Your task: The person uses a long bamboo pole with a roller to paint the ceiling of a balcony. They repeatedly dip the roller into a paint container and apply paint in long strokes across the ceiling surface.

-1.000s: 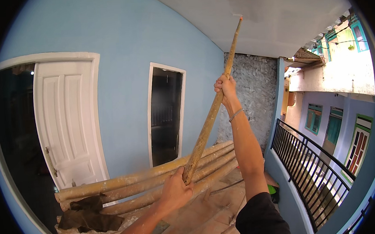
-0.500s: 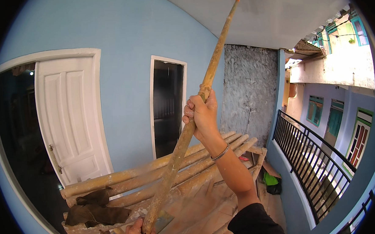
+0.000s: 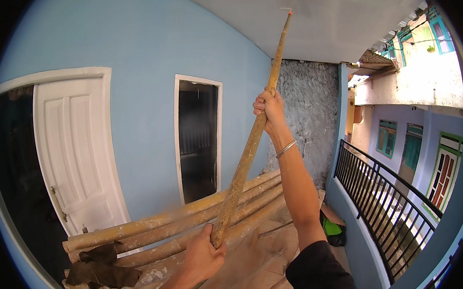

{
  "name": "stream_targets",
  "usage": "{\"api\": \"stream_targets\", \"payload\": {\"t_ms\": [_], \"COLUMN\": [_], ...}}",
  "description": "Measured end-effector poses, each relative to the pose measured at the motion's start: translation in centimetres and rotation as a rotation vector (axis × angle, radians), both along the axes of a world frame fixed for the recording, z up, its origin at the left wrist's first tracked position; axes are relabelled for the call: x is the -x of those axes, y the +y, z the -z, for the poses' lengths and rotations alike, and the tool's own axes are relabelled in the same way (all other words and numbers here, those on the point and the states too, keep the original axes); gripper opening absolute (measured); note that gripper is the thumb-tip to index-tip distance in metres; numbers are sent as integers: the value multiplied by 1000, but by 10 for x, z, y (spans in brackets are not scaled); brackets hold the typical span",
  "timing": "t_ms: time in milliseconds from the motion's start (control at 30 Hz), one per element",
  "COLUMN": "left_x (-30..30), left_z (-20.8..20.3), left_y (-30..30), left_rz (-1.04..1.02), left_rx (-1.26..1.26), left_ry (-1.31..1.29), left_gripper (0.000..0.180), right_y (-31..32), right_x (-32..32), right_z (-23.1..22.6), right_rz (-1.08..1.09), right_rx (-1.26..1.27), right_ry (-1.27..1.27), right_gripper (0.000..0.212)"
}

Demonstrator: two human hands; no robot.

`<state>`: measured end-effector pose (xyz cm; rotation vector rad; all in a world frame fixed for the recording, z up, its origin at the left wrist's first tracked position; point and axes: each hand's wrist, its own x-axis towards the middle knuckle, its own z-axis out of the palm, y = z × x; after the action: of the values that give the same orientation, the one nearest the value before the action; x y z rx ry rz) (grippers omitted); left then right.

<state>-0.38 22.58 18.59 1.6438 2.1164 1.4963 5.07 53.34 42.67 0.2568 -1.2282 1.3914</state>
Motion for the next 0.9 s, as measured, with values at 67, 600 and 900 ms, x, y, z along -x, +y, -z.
{"api": "stream_targets", "payload": {"t_ms": [67, 600, 900], "left_x": [-3, 31, 26], "left_z": [-18, 34, 178], "left_y": [38, 28, -210], "left_rz": [26, -35, -162], "left_rx": [-29, 32, 125], "left_ry": [8, 24, 109], "left_gripper": [26, 29, 37], "right_y": [47, 15, -205], "right_x": [-1, 19, -11], "right_z": [-15, 21, 116], "right_rz": [9, -88, -111], "right_rx": [5, 22, 34], "right_ry": [9, -15, -97], "right_gripper": [18, 27, 44]}}
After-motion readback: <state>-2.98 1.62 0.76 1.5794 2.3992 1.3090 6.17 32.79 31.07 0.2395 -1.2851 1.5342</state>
